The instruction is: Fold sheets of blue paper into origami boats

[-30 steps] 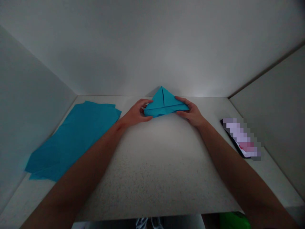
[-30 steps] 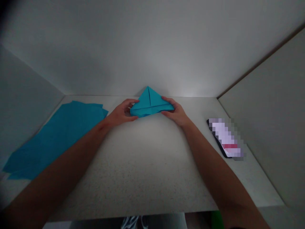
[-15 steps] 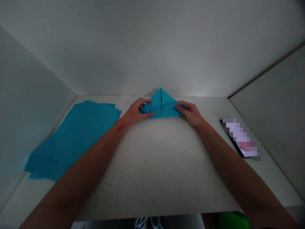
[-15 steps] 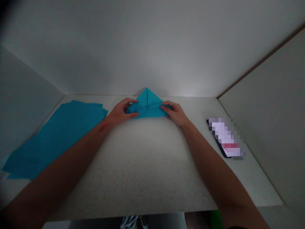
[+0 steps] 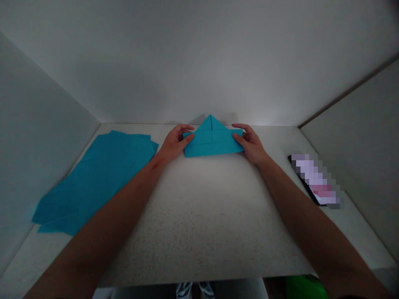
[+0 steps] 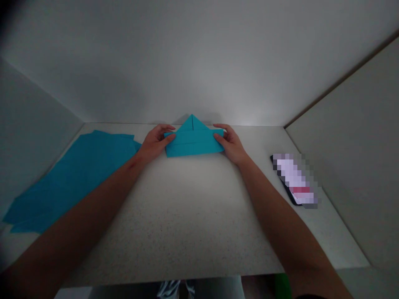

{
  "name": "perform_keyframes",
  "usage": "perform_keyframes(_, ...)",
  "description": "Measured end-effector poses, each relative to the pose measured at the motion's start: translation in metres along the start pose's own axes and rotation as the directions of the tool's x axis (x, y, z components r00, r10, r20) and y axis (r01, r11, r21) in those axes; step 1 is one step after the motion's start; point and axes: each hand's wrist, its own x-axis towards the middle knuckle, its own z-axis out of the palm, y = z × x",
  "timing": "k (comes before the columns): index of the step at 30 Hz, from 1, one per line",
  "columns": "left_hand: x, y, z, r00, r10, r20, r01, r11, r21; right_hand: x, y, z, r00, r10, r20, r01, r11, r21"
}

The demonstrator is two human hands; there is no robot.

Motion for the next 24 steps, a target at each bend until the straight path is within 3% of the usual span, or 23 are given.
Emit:
perform_keyframes(5,-0.002,-0.002,0.001,0.998,-0.025,0.064,0.032,0.995,-0.099,0.001,0.003,-0.002,1.0,-0.003,-0.014,0.003,1.0,0.017)
perform_keyframes(8,-0.002,-0.001,0.0,0.995,-0.01,0.103,0.017,0.998,-0.066,0.003,0.006,-0.003,0.999,-0.033,-0.028,0.033,0.999,-0.012)
perform_keyframes(13,-0.002,0.006,-0.003,0.98,0.179,-0.085,-0.171,0.98,0.098,0.004,0.007,-0.003,0.992,-0.127,-0.02,0.127,0.992,-0.014)
perform_keyframes(16,-0.004,0.01,-0.006,0.957,0.273,-0.1,-0.245,0.942,0.23,0.003,0.003,-0.003,0.979,-0.204,-0.019,0.204,0.978,-0.035)
perform_keyframes(20,-0.009,0.012,-0.009,0.969,0.228,0.099,-0.248,0.897,0.367,0.002,0.001,-0.007,0.972,-0.227,0.052,0.232,0.966,-0.115)
perform_keyframes(22,-0.011,0.012,-0.008,0.957,0.176,0.232,-0.26,0.876,0.405,0.002,0.003,-0.008,0.978,-0.193,0.085,0.203,0.97,-0.133)
perform_keyframes(24,-0.011,0.012,-0.005,0.949,0.145,0.279,-0.263,0.852,0.453,0.003,0.006,-0.008,0.987,-0.14,0.08,0.151,0.977,-0.15)
